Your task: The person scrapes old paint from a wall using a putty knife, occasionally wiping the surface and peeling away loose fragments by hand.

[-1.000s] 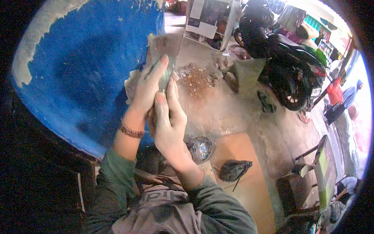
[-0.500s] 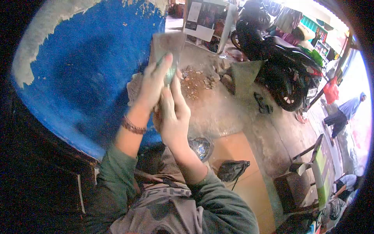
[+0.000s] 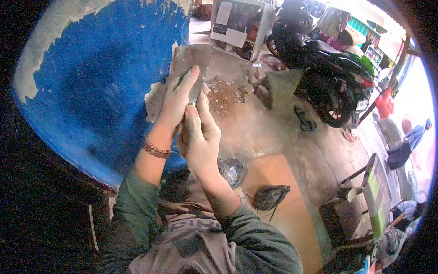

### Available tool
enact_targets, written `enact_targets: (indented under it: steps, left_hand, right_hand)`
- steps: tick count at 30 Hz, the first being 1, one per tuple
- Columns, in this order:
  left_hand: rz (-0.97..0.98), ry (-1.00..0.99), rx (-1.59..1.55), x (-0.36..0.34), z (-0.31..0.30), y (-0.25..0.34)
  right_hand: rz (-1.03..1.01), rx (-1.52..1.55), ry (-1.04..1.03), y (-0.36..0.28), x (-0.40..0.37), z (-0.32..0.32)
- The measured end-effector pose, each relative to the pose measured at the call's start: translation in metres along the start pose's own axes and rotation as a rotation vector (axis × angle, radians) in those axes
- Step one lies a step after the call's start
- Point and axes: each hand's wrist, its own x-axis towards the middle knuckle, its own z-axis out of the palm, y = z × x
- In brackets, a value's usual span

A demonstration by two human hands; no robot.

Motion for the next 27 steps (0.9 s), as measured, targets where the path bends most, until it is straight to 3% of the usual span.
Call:
enact_targets:
  steps: [4,6,8,10,12,15,18,20,24,27]
  left_hand:
    - [-0.085,0.009,-0.013,-0.008,-0.002,-0.007]
    - [-0.01,0.066,-0.003,-0.006,0.002,-0.005]
    - [-0.012,0.01,-0.045,0.003,0.003,0.003]
    - [-0.063,-0.045,-0.024,0.006,-0.002,0.003]
    - [-0.029,-0.024,-0.002,0.001,-0.002,0.006]
    - [-0.023,-0.011,-0.001,0.001,-0.003,-0.004]
    - [0.074,0.0,-0.006,0.014,-0.002,0.003]
    - [-0.076,-0.066,0.009,0.009,-0.003,0.017]
    - [0.034,0.004,0.055,0.001,-0.002,0.001]
    - [0.015,-0.03,0.005,0.016,-0.002,0.009]
  right_hand:
    - [0.003,0.075,-0.025,0.006,-0.002,-0.003]
    - [0.063,0.032,-0.017,0.006,-0.004,-0.005]
    - [-0.07,-0.03,-0.016,0.019,0.01,-0.008]
    - [-0.028,0.076,-0.025,-0.002,0.006,0.005]
    - [-0.039,0.089,-0.02,0.02,0.007,-0.004]
    - [-0.253,0.06,-0.053,0.036,0.019,-0.007]
    - [-0.107,0.04,-0.03,0.006,0.015,0.004]
    - [-0.057,0.062,-0.027,-0.003,0.009,0.006]
    - [-0.184,-0.015,-0.014,0.021,0.014,0.0]
    - [0.05,0.066,-0.007,-0.002,0.006,0.009]
